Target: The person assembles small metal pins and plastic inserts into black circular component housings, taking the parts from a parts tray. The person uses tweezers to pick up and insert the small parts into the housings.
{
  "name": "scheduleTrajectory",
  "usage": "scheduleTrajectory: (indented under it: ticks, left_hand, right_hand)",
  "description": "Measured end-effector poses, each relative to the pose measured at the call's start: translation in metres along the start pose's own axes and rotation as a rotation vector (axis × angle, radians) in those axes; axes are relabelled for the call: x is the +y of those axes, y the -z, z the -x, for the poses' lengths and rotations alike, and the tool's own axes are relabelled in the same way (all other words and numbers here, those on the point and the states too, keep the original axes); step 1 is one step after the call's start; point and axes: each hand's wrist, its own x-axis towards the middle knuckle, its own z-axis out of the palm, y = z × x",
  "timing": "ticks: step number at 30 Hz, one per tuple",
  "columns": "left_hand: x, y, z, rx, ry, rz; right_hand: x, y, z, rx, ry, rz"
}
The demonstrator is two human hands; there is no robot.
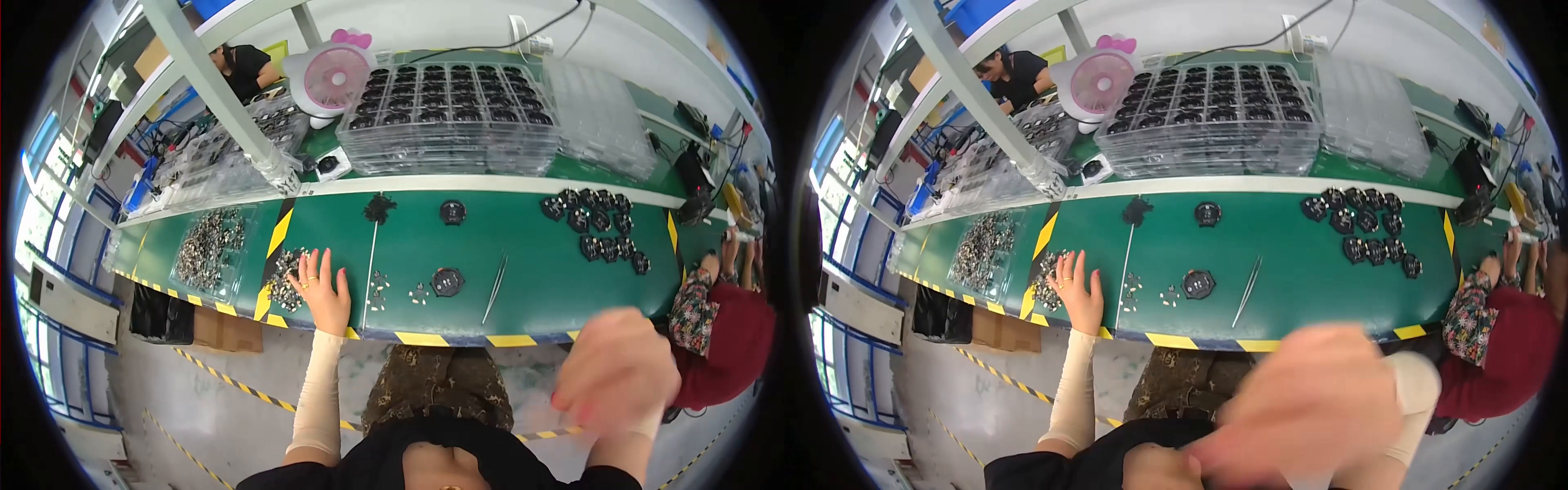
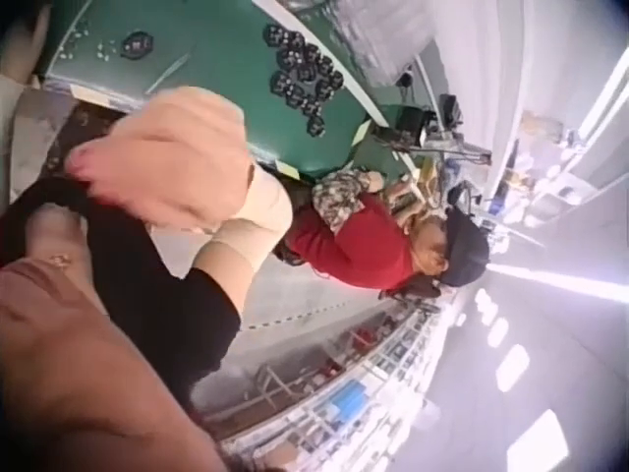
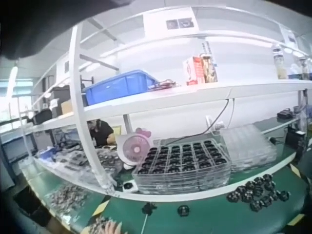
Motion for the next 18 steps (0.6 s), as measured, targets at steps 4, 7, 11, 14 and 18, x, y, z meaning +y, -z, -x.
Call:
scheduleTrajectory:
  ticks: [4,7,11,14,18]
  left_hand:
    - [0.021,-0.005,-0.008,-0.057,-0.072,0.070]
    - [0.020,0.006,-0.010,-0.033,-0.079,0.102]
    - [0.025,0.013,-0.011,0.107,-0.082,0.190]
    - [0.044,0.024,0.007,0.103,-0.187,0.333]
    - [0.086,0.042,0.029,-0.160,-0.346,0.508]
  right_hand:
    - [0.147,-0.045,0.032,0.427,-0.093,0.624]
    - [0.181,-0.060,0.040,0.032,-0.141,0.967]
    - [0.190,-0.047,0.039,-0.176,-0.047,1.078]
    - [0.198,-0.038,0.044,-0.258,0.034,1.043]
    - [0.199,-0.039,0.045,-0.109,-0.052,1.002]
